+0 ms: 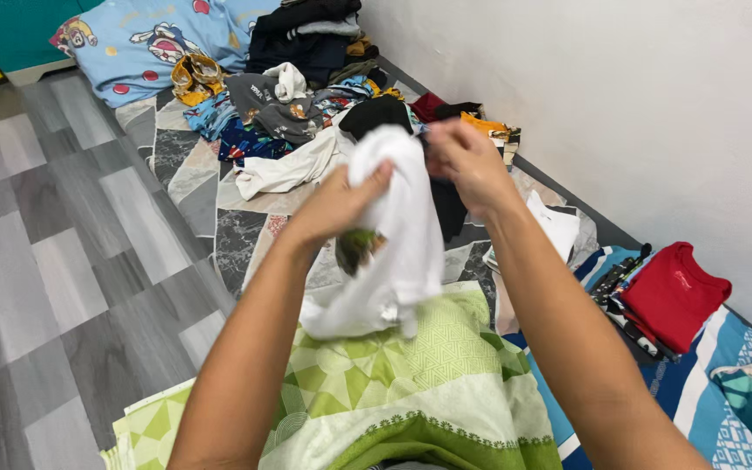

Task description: The person folds a red shirt, a white shirt, and another white shirt with a graphic print by hand, placing each one onto a stack on the bed.

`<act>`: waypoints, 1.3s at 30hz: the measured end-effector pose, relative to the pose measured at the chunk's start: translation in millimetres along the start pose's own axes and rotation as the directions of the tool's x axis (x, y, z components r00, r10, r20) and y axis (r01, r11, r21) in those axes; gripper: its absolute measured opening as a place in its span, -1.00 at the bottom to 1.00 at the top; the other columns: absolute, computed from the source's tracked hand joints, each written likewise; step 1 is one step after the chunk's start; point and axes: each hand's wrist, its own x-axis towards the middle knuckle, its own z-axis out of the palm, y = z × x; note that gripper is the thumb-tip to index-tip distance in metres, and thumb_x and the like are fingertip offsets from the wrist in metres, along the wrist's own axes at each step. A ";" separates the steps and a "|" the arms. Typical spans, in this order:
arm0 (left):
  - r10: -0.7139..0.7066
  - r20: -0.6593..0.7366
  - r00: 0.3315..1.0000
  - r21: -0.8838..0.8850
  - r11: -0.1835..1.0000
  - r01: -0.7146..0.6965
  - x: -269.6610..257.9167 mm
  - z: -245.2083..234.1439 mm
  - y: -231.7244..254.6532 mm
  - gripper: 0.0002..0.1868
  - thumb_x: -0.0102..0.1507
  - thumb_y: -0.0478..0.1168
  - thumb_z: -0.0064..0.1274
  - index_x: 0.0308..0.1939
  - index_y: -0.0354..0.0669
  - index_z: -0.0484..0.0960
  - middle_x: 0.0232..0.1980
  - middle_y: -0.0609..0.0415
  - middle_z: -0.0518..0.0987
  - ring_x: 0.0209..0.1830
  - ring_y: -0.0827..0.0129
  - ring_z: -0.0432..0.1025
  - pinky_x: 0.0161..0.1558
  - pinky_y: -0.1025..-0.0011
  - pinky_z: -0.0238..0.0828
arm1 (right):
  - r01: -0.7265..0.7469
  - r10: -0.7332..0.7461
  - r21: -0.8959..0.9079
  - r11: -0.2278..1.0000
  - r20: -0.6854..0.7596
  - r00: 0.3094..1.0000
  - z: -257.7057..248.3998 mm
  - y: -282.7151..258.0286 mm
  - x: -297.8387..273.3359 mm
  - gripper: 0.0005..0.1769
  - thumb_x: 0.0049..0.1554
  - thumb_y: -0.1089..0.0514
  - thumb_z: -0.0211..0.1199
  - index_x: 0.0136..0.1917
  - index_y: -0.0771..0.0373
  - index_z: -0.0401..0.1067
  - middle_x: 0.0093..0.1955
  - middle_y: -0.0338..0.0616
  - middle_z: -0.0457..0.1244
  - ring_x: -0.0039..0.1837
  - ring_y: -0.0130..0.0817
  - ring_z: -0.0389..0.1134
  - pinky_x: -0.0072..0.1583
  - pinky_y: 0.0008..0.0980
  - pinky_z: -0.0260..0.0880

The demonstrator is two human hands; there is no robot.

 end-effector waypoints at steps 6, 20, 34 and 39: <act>0.180 -0.237 0.955 -0.246 0.940 -0.238 6.7 -25.5 30.8 -0.41 0.31 0.24 0.06 0.08 -0.22 0.63 -0.19 0.14 0.64 -0.32 0.50 0.52 -0.33 0.43 0.49 | -0.576 0.527 0.167 0.800 0.264 0.808 9.0 25.1 -33.3 -0.02 0.01 -0.56 -0.12 0.17 0.31 0.53 0.17 -0.08 0.46 0.20 -0.41 0.47 0.24 -0.37 0.32; 0.414 -0.509 0.755 0.004 0.878 -0.479 2.2 -120.9 10.0 -0.64 0.47 -0.03 0.08 0.06 -0.31 0.68 -0.08 0.11 0.68 -0.17 0.53 0.51 -0.08 0.49 0.46 | 0.190 -0.228 -0.438 0.879 -0.036 0.973 -3.5 -147.2 13.0 -0.78 0.26 0.12 0.31 0.04 0.31 0.60 -0.14 -0.08 0.42 -0.21 -0.41 0.39 -0.18 -0.39 0.44; 0.410 -0.094 0.907 0.395 0.852 -0.344 6.9 -13.9 80.8 -0.54 0.13 -0.09 0.34 0.07 -0.21 0.72 -0.08 -0.01 0.75 -0.10 0.36 0.61 -0.02 0.34 0.52 | 0.354 -0.207 -0.220 0.909 0.499 0.842 41.5 -96.3 -7.0 -0.48 0.15 -0.04 0.47 0.22 0.25 0.36 0.06 -0.21 0.34 0.08 -0.42 0.36 0.14 -0.37 0.41; 0.468 -0.381 0.797 0.107 0.879 -0.465 -13.8 -55.4 87.7 -0.75 0.26 -0.13 0.30 -0.11 -0.24 0.75 -0.19 0.18 0.72 -0.29 0.60 0.55 -0.21 0.53 0.51 | 0.253 0.233 -0.585 0.771 0.628 0.742 19.0 -59.4 -22.3 -0.23 -0.06 -0.21 0.52 0.29 0.19 0.43 0.17 -0.24 0.40 0.20 -0.42 0.39 0.26 -0.39 0.38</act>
